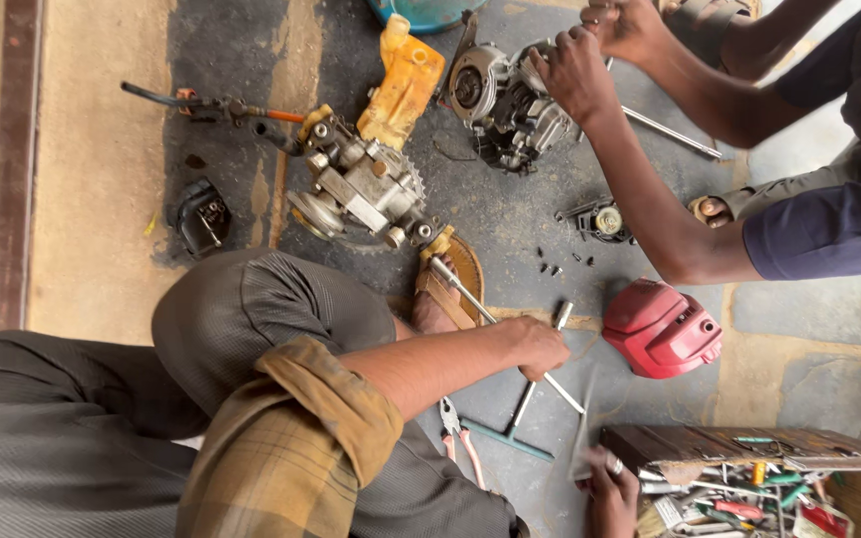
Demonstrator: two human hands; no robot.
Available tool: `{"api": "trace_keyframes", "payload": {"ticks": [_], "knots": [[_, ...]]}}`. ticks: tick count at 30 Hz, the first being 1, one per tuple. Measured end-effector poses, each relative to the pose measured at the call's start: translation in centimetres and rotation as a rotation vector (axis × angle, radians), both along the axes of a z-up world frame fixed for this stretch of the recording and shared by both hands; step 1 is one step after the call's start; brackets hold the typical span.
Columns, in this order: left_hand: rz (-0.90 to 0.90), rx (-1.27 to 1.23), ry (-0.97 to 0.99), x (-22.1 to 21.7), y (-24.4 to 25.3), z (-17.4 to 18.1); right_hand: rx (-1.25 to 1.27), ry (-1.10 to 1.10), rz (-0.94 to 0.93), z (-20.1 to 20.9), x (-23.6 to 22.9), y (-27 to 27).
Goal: The person is repairing a small engine with another person. They use a T-handle wrench to loosen and tighten bolts on the engine block and crankcase. The person also handles a gear and a red engine cover, placing them on the floor.
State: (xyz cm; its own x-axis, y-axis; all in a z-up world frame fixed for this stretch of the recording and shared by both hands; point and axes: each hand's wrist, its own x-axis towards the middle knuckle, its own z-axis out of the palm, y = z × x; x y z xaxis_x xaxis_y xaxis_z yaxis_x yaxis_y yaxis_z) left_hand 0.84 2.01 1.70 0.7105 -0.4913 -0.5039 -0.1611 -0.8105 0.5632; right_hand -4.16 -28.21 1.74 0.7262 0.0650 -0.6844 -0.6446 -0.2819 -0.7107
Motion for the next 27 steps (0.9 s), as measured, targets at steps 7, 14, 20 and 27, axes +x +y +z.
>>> {"api": "trace_keyframes", "payload": {"ticks": [7,14,20,27], "knots": [[-0.039,-0.016,0.034,0.2,-0.8,-1.9,0.180,0.300,-0.030,3.7,0.6,5.8],[-0.071,-0.080,0.006,-0.1,0.1,-2.2,0.391,0.726,0.033,3.3,2.1,5.7],[-0.050,-0.086,0.052,-0.9,0.5,-1.3,0.039,-0.319,0.313,0.3,1.1,1.5],[-0.023,-0.047,0.030,-0.6,0.5,-1.2,0.025,-0.196,-0.045,-0.9,0.9,0.7]]}}
